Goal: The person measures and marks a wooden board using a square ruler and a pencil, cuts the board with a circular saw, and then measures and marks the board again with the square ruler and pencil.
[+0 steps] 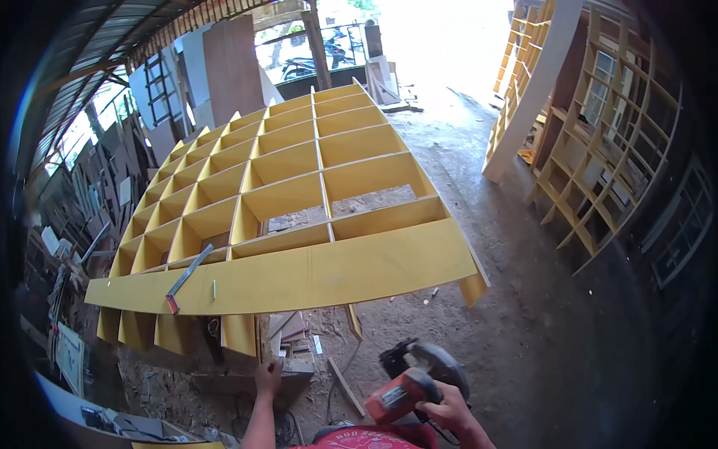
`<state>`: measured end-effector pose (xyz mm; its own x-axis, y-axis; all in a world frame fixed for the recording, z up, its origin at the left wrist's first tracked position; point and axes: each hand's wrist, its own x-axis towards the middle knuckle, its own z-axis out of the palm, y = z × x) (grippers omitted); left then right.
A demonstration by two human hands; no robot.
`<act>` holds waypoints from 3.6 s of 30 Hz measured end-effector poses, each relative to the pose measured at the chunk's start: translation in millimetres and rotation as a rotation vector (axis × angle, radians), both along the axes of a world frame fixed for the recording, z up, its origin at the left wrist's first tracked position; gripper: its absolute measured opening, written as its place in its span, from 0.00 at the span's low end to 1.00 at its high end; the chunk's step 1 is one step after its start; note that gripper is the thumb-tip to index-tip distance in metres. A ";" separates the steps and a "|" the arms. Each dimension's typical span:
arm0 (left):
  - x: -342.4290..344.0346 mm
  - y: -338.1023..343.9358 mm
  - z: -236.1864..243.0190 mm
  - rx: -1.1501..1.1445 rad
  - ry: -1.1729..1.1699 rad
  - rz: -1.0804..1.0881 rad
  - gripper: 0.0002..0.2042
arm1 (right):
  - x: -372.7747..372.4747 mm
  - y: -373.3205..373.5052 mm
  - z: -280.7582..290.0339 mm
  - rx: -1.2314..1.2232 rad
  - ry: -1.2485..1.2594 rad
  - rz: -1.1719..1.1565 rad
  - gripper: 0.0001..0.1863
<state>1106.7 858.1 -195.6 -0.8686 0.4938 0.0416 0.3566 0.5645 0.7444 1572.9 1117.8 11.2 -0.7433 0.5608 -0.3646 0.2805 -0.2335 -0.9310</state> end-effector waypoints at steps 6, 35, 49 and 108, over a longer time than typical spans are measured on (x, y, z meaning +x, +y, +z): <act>-54.3 99.4 63.2 0.837 -0.812 0.096 0.33 | 44.8 11.4 8.6 0.030 0.113 -0.373 0.15; 162.9 383.5 144.9 0.904 -1.589 -0.147 0.20 | 60.8 73.2 108.6 0.323 0.049 -0.884 0.23; 214.9 517.2 100.1 0.684 -1.220 -0.092 0.21 | 127.0 228.6 90.9 0.223 0.195 -0.529 0.16; 105.2 514.3 149.5 -0.560 1.039 -0.778 0.44 | 2.8 306.3 86.4 0.184 0.273 -0.217 0.40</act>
